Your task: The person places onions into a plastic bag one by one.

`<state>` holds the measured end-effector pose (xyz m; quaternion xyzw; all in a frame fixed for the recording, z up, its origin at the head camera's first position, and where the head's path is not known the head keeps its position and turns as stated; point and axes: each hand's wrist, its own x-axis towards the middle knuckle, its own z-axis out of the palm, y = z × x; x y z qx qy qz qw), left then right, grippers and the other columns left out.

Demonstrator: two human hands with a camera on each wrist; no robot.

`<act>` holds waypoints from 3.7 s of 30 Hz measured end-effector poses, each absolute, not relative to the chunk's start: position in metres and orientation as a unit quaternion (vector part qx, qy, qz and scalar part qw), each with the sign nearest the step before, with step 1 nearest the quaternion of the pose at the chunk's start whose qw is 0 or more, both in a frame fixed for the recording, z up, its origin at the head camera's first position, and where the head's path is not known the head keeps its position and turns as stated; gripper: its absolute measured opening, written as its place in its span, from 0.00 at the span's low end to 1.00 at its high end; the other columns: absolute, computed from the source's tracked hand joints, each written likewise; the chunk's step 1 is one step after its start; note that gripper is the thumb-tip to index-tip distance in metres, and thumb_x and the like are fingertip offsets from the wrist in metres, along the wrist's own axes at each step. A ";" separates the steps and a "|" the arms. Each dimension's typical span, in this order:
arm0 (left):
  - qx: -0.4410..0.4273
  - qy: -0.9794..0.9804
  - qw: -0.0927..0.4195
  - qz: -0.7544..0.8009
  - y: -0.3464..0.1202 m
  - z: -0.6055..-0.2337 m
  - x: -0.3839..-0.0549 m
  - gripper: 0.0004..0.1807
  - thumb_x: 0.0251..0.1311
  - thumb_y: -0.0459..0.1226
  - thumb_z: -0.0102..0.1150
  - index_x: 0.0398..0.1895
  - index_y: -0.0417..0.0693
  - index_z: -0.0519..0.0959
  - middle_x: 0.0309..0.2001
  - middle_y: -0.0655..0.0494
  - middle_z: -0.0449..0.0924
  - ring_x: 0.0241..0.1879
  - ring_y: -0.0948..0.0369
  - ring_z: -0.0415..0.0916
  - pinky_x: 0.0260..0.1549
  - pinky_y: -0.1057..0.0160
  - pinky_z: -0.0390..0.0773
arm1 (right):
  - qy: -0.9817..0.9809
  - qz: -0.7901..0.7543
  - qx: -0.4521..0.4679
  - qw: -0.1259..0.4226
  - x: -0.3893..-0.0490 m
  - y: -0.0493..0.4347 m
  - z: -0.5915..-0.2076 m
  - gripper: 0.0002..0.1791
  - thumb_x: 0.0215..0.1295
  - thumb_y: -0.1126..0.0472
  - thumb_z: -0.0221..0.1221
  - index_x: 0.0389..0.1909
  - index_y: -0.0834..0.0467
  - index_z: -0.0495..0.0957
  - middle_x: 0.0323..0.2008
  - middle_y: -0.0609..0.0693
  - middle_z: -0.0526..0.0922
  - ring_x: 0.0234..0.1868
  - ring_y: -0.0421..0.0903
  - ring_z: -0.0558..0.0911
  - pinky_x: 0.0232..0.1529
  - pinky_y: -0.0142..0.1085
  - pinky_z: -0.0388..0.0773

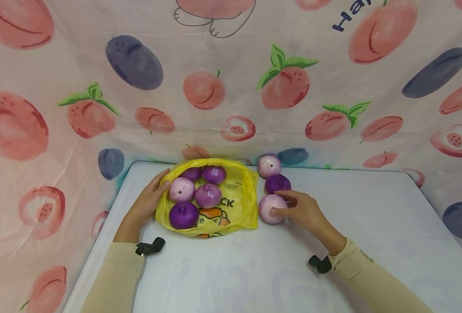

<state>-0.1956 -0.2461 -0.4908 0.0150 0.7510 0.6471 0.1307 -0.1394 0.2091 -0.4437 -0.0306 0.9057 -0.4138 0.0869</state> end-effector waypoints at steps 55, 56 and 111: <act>0.006 0.763 0.130 0.633 -0.245 -0.489 -0.195 0.38 0.73 0.59 0.50 0.82 0.71 0.51 0.83 0.57 0.44 0.82 0.51 0.42 0.78 0.43 0.50 | 0.861 -0.483 -0.120 0.108 -0.151 0.086 -0.416 0.30 0.52 0.44 0.77 0.58 0.44 0.84 0.52 0.46 0.87 0.49 0.49 0.87 0.48 0.38 0.86; 0.004 0.765 0.130 0.631 -0.245 -0.488 -0.195 0.37 0.73 0.60 0.50 0.82 0.72 0.51 0.84 0.58 0.44 0.82 0.51 0.42 0.78 0.43 0.50 | 0.858 -0.486 -0.121 0.111 -0.151 0.084 -0.417 0.30 0.52 0.44 0.77 0.58 0.44 0.84 0.52 0.45 0.87 0.49 0.49 0.87 0.48 0.38 0.86; 0.004 0.763 0.129 0.633 -0.246 -0.489 -0.195 0.35 0.75 0.57 0.48 0.82 0.71 0.52 0.83 0.58 0.45 0.82 0.51 0.42 0.79 0.44 0.50 | 0.862 -0.458 -0.158 0.148 -0.152 0.060 -0.442 0.33 0.54 0.46 0.76 0.62 0.48 0.82 0.51 0.47 0.87 0.46 0.47 0.84 0.40 0.32 0.84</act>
